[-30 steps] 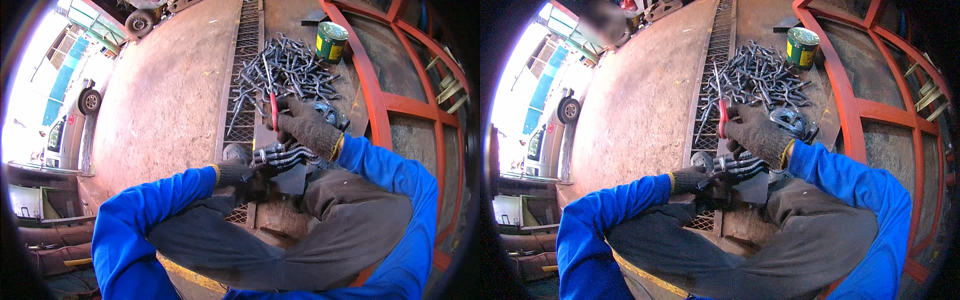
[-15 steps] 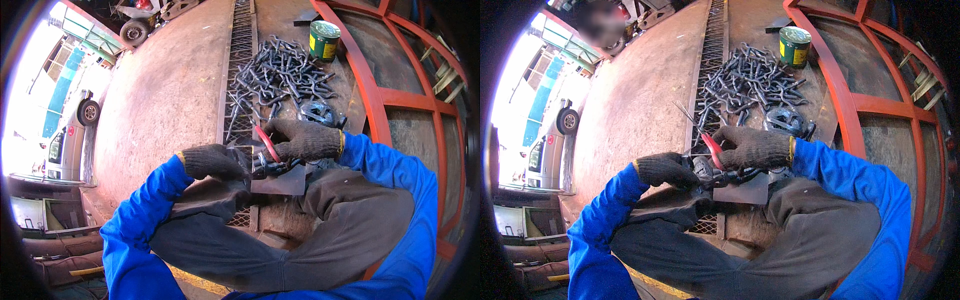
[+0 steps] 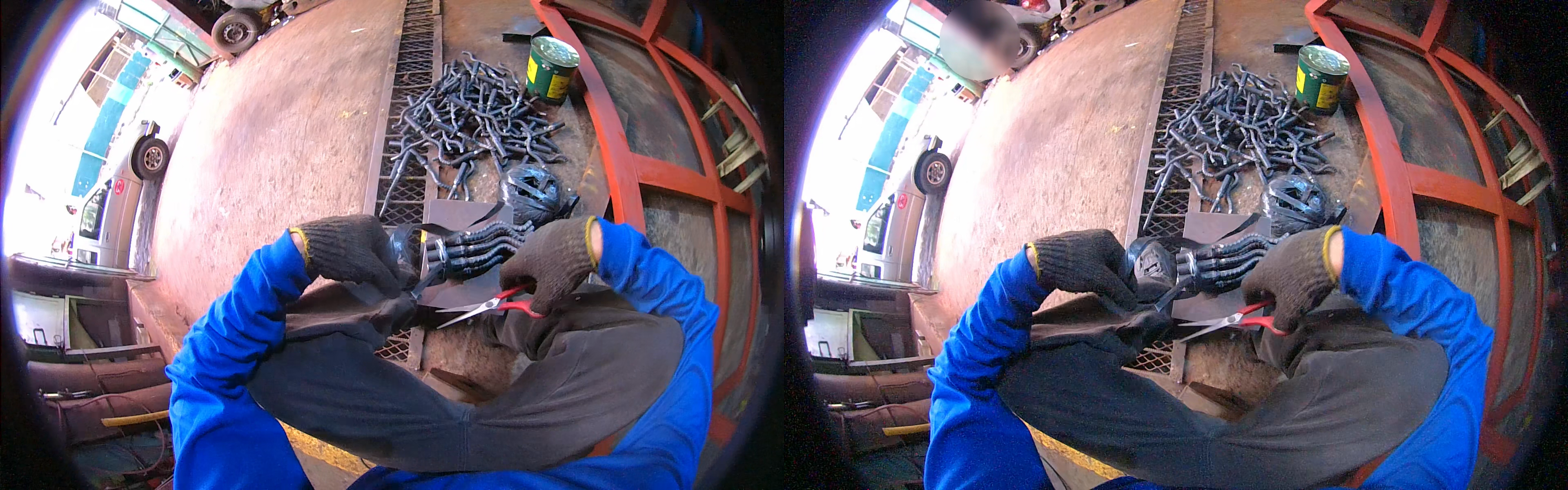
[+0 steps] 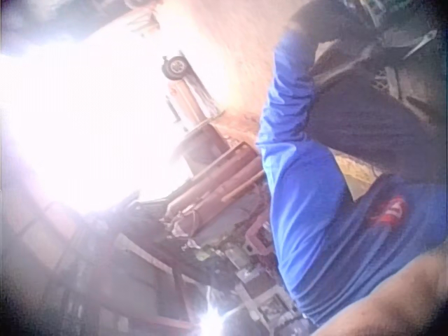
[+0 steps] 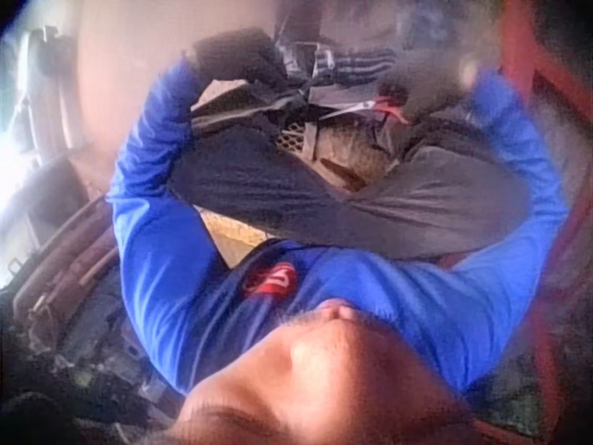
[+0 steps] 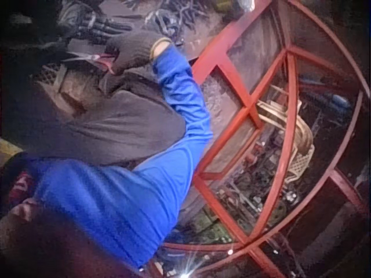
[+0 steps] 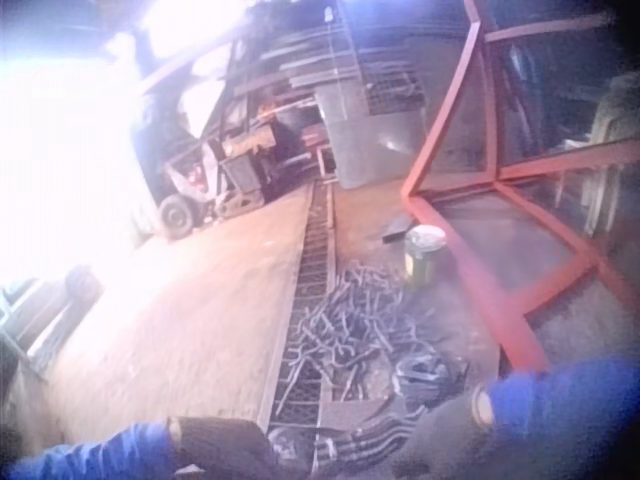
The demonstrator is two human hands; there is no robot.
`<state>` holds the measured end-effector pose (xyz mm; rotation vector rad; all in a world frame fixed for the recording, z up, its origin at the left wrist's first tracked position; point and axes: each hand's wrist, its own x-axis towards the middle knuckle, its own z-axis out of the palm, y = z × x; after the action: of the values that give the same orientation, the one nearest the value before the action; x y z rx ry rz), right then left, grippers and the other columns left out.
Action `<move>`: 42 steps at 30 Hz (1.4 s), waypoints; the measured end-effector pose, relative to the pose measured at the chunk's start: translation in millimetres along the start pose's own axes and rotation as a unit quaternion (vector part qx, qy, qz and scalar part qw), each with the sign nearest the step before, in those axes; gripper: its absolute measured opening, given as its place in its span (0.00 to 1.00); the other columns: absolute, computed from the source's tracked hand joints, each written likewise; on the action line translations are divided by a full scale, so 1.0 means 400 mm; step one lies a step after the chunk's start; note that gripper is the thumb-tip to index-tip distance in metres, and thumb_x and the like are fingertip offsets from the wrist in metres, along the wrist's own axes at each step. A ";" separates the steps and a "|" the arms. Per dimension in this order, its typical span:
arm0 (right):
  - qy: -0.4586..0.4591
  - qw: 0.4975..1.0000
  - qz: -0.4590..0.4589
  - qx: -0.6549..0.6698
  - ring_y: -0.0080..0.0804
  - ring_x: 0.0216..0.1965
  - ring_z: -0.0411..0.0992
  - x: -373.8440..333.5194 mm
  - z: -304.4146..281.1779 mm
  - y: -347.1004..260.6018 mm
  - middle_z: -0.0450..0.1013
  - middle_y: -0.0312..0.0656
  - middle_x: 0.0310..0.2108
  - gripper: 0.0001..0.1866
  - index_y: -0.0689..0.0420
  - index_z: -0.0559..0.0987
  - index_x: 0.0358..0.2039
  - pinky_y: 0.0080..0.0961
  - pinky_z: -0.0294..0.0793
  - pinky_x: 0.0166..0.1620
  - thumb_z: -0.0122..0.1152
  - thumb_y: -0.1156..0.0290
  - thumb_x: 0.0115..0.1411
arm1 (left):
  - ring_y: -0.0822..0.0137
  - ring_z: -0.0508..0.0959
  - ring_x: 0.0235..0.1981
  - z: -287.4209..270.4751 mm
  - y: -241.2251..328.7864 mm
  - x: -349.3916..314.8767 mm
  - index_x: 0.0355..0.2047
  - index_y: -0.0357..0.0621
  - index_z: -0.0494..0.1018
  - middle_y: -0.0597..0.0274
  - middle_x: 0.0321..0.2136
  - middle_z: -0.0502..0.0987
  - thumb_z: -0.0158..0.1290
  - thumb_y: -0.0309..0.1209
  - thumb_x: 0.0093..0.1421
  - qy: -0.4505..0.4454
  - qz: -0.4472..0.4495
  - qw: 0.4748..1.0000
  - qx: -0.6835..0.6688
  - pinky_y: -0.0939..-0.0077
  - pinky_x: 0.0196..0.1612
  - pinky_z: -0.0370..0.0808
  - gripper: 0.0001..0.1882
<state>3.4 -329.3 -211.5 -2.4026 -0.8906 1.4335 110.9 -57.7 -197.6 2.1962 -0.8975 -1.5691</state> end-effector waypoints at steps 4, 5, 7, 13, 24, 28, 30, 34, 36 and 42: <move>0.078 0.994 0.021 -0.067 0.49 0.37 0.76 0.038 0.032 -0.016 0.77 0.50 0.35 0.28 0.52 0.77 0.46 0.42 0.74 0.41 0.64 0.52 0.46 | 0.74 0.77 0.22 -0.009 -0.001 0.005 0.30 0.37 0.82 0.60 0.23 0.81 0.66 0.35 0.47 0.008 -0.017 1.000 0.014 0.76 0.30 0.74 0.14; 0.107 0.991 0.026 -0.075 0.49 0.37 0.76 0.048 0.032 -0.022 0.77 0.50 0.34 0.27 0.52 0.77 0.46 0.42 0.75 0.41 0.64 0.52 0.46 | 0.74 0.77 0.22 -0.010 -0.008 -0.001 0.30 0.37 0.82 0.60 0.23 0.81 0.66 0.36 0.47 0.009 -0.023 1.000 0.017 0.76 0.30 0.74 0.15; 0.157 0.984 0.038 -0.072 0.50 0.35 0.76 0.035 0.012 -0.032 0.77 0.51 0.32 0.27 0.53 0.78 0.43 0.43 0.76 0.39 0.65 0.51 0.45 | 0.74 0.77 0.22 -0.011 -0.041 -0.002 0.30 0.37 0.82 0.60 0.22 0.81 0.67 0.36 0.46 0.005 -0.005 1.000 0.022 0.76 0.31 0.74 0.15; 0.266 0.961 0.036 -0.067 0.52 0.34 0.76 0.053 0.031 -0.023 0.76 0.53 0.30 0.28 0.56 0.78 0.40 0.44 0.75 0.38 0.66 0.50 0.42 | 0.74 0.77 0.23 -0.009 -0.004 -0.009 0.31 0.37 0.82 0.59 0.23 0.82 0.67 0.37 0.45 -0.020 -0.017 0.999 0.027 0.75 0.31 0.74 0.17; 0.237 0.964 0.027 -0.119 0.51 0.33 0.76 0.018 -0.009 -0.034 0.76 0.53 0.29 0.28 0.55 0.79 0.38 0.44 0.75 0.37 0.69 0.52 0.37 | 0.73 0.78 0.24 -0.006 0.023 -0.010 0.31 0.36 0.82 0.56 0.24 0.82 0.65 0.36 0.48 -0.021 0.011 0.999 0.027 0.75 0.33 0.74 0.15; 0.261 0.956 -0.016 -0.132 0.49 0.35 0.75 0.017 0.012 -0.033 0.75 0.50 0.31 0.28 0.54 0.79 0.39 0.43 0.74 0.39 0.70 0.53 0.37 | 0.72 0.78 0.23 -0.010 0.015 -0.003 0.30 0.37 0.82 0.56 0.23 0.82 0.65 0.37 0.48 0.000 0.042 0.998 0.041 0.74 0.32 0.74 0.15; 0.283 0.952 -0.036 -0.108 0.48 0.35 0.74 0.041 0.015 -0.037 0.74 0.49 0.32 0.28 0.54 0.79 0.39 0.42 0.73 0.40 0.72 0.54 0.37 | 0.71 0.78 0.23 -0.008 0.037 -0.007 0.29 0.37 0.82 0.56 0.24 0.82 0.65 0.38 0.48 -0.018 0.035 0.999 0.026 0.73 0.33 0.74 0.15; 0.291 0.950 -0.055 -0.096 0.48 0.36 0.75 0.077 0.004 -0.055 0.74 0.49 0.34 0.31 0.53 0.79 0.41 0.42 0.74 0.39 0.74 0.54 0.35 | 0.69 0.78 0.24 0.000 0.044 -0.007 0.29 0.38 0.82 0.57 0.24 0.82 0.65 0.40 0.48 -0.003 0.036 0.997 0.074 0.72 0.33 0.74 0.16; 0.311 0.945 -0.066 -0.076 0.48 0.36 0.75 0.087 0.022 -0.055 0.74 0.49 0.34 0.32 0.52 0.78 0.43 0.42 0.74 0.39 0.74 0.54 0.35 | 0.69 0.78 0.23 -0.002 0.058 -0.008 0.29 0.38 0.82 0.56 0.24 0.82 0.65 0.40 0.48 0.000 0.058 0.996 0.063 0.71 0.33 0.74 0.16; 0.340 0.932 -0.090 -0.085 0.48 0.36 0.75 0.093 0.044 -0.045 0.75 0.48 0.33 0.33 0.49 0.78 0.45 0.42 0.75 0.38 0.73 0.53 0.35 | 0.70 0.77 0.22 -0.001 0.058 -0.010 0.27 0.39 0.82 0.57 0.22 0.81 0.66 0.41 0.47 0.019 0.064 0.994 0.083 0.71 0.32 0.74 0.17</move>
<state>-5.9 -295.5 -239.4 -2.5687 -1.0230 0.4022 102.9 -72.8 -181.2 2.2202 -1.1712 -1.4355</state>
